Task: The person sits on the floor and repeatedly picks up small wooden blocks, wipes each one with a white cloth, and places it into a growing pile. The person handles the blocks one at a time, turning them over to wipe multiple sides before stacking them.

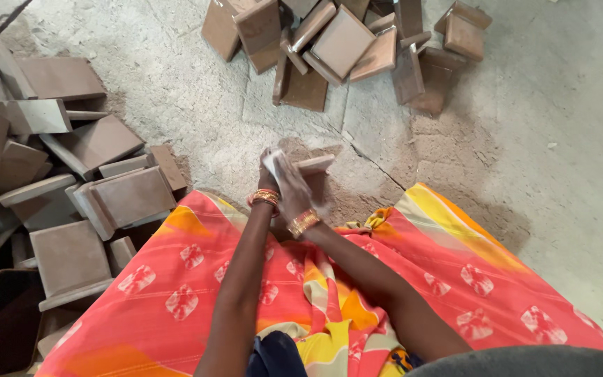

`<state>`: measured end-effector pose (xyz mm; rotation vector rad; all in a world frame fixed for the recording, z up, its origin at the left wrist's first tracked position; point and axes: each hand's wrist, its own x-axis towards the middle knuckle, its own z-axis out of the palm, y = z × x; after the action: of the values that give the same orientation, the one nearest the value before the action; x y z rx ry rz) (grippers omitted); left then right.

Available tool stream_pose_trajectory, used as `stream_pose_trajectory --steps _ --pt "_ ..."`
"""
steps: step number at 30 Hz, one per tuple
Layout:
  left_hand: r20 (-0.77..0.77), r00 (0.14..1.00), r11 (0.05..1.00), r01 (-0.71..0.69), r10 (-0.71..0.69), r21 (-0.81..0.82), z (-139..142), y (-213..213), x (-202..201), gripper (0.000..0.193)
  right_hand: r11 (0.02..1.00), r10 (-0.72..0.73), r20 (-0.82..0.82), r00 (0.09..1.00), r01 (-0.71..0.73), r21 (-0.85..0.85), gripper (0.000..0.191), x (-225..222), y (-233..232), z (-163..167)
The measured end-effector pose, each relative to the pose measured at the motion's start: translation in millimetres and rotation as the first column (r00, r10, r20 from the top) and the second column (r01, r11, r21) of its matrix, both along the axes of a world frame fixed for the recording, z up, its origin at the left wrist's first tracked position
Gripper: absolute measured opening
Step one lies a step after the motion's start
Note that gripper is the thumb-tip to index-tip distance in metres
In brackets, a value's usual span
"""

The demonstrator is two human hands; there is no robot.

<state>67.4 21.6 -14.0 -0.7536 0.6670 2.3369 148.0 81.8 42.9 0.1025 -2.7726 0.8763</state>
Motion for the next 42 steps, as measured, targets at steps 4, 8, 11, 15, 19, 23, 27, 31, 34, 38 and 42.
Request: stream_pose_trajectory --steps 4,8,11,15,19,23,27,31,34,38,42 --pt "-0.006 0.361 -0.063 -0.178 -0.932 -0.982 -1 -14 5 0.081 0.936 0.04 0.055 0.998 -0.057 0.347 0.08 13 37 -33" --pt "-0.124 0.47 0.057 -0.155 -0.874 -0.986 -3 -16 2 0.146 0.769 -0.132 -0.196 0.972 0.225 0.598 0.082 -10 92 -42" --pt "0.011 0.5 -0.006 0.012 -0.866 -1.0 -4 -11 0 0.155 0.878 -0.337 -0.067 0.939 0.339 0.338 0.082 -20 103 -37" --pt "0.098 0.494 -0.051 0.109 -0.864 -0.993 -3 -9 -5 0.161 0.901 -0.217 -0.133 0.967 0.251 0.355 0.093 -16 66 -36" --pt "0.177 0.446 -0.098 0.194 -0.878 -0.976 3 -11 -11 0.164 0.996 -0.044 -0.234 0.971 0.06 0.065 0.093 -8 46 -36" --pt "0.18 0.46 -0.078 0.231 -0.869 -0.97 3 -8 -15 0.163 0.964 -0.253 -0.104 0.962 0.26 0.061 0.087 -13 67 -42" --pt "0.165 0.438 -0.066 0.232 -0.884 -0.97 -4 -7 -16 0.156 0.953 -0.169 -0.188 0.968 0.209 0.22 0.088 -17 73 -45" --pt "0.122 0.467 -0.045 0.172 -0.876 -0.984 -7 -11 -16 0.163 0.996 0.075 -0.1 0.992 -0.07 0.056 0.079 -9 68 -39" --pt "0.112 0.464 -0.024 0.192 -0.879 -0.981 -6 -11 -17 0.17 0.981 0.05 -0.034 0.998 -0.043 0.187 0.084 -9 76 -30" --pt "0.18 0.429 -0.104 0.196 -0.885 -0.975 -5 -8 -18 0.17 1.0 -0.021 -0.199 0.98 0.019 -0.012 0.078 -20 87 -30" --pt "0.157 0.445 -0.082 0.184 -0.882 -0.98 -8 -10 -15 0.168 0.933 -0.357 -0.142 0.923 0.344 -0.108 0.072 -25 84 -41"
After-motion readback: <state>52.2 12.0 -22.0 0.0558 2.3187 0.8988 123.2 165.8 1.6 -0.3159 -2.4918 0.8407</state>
